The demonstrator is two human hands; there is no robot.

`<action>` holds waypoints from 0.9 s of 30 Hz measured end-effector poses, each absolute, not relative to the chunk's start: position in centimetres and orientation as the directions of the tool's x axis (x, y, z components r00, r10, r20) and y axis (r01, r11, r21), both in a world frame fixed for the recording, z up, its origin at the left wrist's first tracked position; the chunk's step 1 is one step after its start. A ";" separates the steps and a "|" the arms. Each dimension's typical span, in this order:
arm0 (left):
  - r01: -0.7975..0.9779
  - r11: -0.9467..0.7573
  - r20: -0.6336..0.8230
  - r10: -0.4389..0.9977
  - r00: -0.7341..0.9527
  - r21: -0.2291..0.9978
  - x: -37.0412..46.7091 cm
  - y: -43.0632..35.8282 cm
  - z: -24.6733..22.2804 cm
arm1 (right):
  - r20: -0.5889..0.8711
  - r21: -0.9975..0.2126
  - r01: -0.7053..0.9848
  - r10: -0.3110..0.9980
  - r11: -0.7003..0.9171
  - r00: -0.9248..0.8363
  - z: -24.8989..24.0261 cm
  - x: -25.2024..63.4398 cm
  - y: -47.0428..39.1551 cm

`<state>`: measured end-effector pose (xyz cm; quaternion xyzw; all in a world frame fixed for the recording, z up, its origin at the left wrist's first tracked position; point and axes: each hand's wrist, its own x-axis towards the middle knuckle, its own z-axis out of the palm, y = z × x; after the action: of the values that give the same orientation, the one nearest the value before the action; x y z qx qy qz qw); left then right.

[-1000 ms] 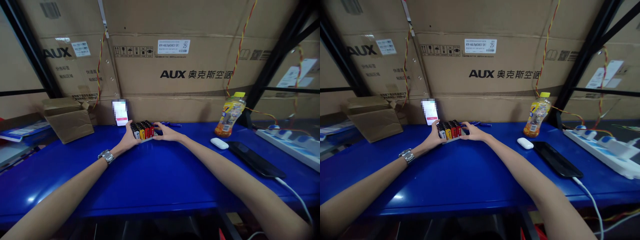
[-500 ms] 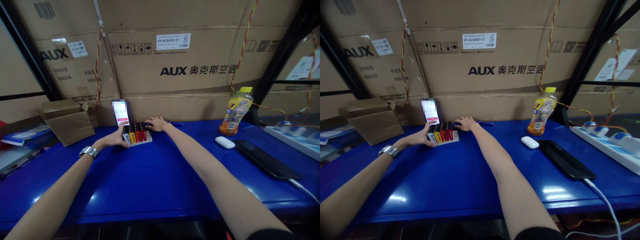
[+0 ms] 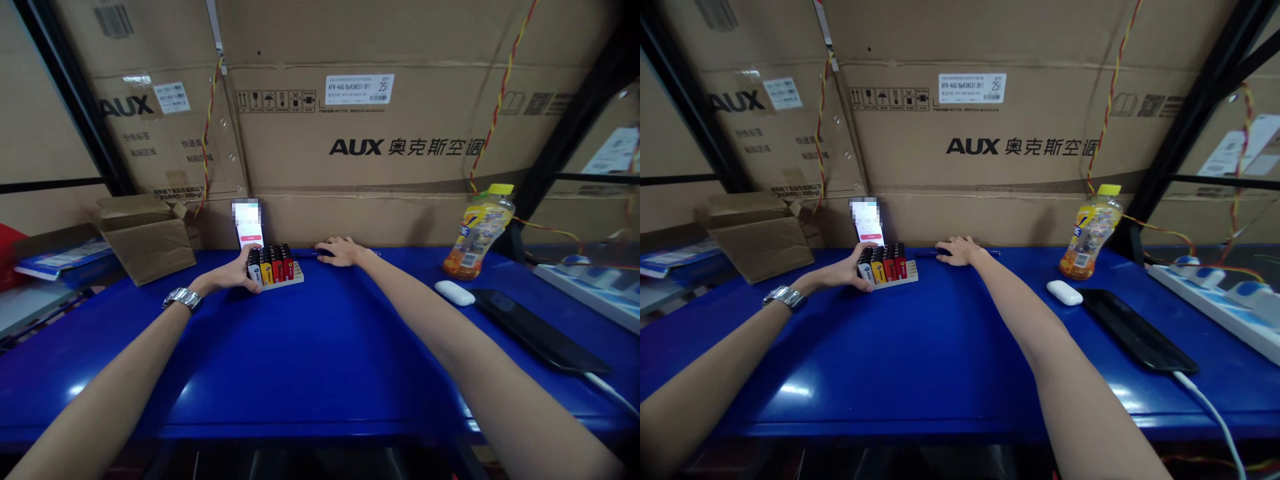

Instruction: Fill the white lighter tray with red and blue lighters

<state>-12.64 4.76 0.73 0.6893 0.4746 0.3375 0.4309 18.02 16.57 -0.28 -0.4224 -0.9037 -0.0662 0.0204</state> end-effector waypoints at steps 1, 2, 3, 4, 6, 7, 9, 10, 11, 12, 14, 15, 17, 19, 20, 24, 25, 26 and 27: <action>0.353 -0.183 0.060 0.941 0.334 0.917 -12.8 4.9 0.6 | 0.099 0.089 0.775 0.769 0.626 -0.632 -0.3 18.4 16.6; 0.347 -0.189 0.063 0.937 0.344 0.919 -12.9 5.1 0.4 | 0.104 0.076 0.784 0.778 0.616 -0.620 -0.3 18.8 16.7; 0.344 -0.194 0.065 0.933 0.353 0.919 -13.1 5.2 0.3 | 0.105 0.062 0.794 0.787 0.605 -0.608 -0.4 19.1 16.7; 0.342 -0.199 0.068 0.931 0.359 0.919 -13.3 5.3 0.1 | 0.104 0.045 0.802 0.796 0.595 -0.596 -0.5 19.4 16.8; 0.336 -0.202 0.071 0.929 0.363 0.920 -13.4 5.5 0.0 | 0.092 -0.004 0.818 0.815 0.575 -0.572 -0.8 19.8 16.8; 0.337 -0.200 0.071 0.930 0.360 0.920 -13.4 5.4 0.1 | 0.084 -0.031 0.826 0.825 0.562 -0.558 -1.0 19.9 16.7; 0.344 -0.190 0.064 0.936 0.346 0.920 -13.3 5.3 0.2 | 0.078 -0.075 0.843 0.846 0.533 -0.528 -1.4 19.9 16.5; 0.350 -0.184 0.060 0.940 0.337 0.919 -13.1 5.2 0.3 | 0.083 -0.087 0.848 0.852 0.522 -0.517 -1.6 19.7 16.4; 0.355 -0.179 0.057 0.943 0.328 0.918 -13.0 5.1 0.4 | 0.092 -0.094 0.850 0.855 0.518 -0.511 -1.8 19.5 16.2; 0.356 -0.180 0.061 0.945 0.320 0.917 -12.8 5.1 0.4 | 0.103 -0.096 0.850 0.854 0.519 -0.510 -1.8 19.2 16.1; 0.357 -0.184 0.070 0.949 0.309 0.916 -12.6 5.1 0.3 | 0.106 -0.095 0.841 0.846 0.532 -0.523 -1.9 18.4 15.7; 0.358 -0.185 0.072 0.950 0.305 0.915 -12.6 5.1 0.2 | 0.099 -0.092 0.835 0.839 0.543 -0.535 -1.9 18.0 15.6; 0.355 -0.183 0.071 0.950 0.306 0.917 -12.6 5.3 0.0 | 0.085 -0.081 0.820 0.823 0.567 -0.561 -1.8 17.4 15.3; 0.340 -0.179 0.066 0.945 0.319 0.923 -12.8 5.5 -0.1 | 0.084 -0.076 0.805 0.808 0.589 -0.583 -1.9 17.2 15.0; 0.331 -0.180 0.066 0.942 0.329 0.926 -12.8 5.5 -0.2 | 0.090 -0.076 0.796 0.799 0.600 -0.594 -1.9 17.3 14.9; 0.324 -0.176 0.060 0.939 0.338 0.930 -12.7 5.3 0.1 | 0.123 -0.075 0.724 0.727 0.685 -0.675 -2.3 18.9 14.1; 0.334 -0.170 0.056 0.943 0.327 0.927 -12.6 5.2 0.2 | 0.131 -0.072 0.708 0.710 0.703 -0.692 -2.4 19.5 13.7; 0.347 -0.163 0.049 0.948 0.314 0.924 -12.6 5.1 0.3 | 0.139 -0.071 0.698 0.700 0.713 -0.700 -2.4 20.1 13.3; 0.359 -0.156 0.043 0.952 0.303 0.920 -12.5 5.0 0.5 | 0.147 -0.072 0.694 0.696 0.716 -0.703 -2.4 20.6 12.7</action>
<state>-12.50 4.98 0.47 0.6797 0.4823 0.3404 0.4354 20.65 12.70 -2.41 -0.3767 -0.9227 0.0054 0.0818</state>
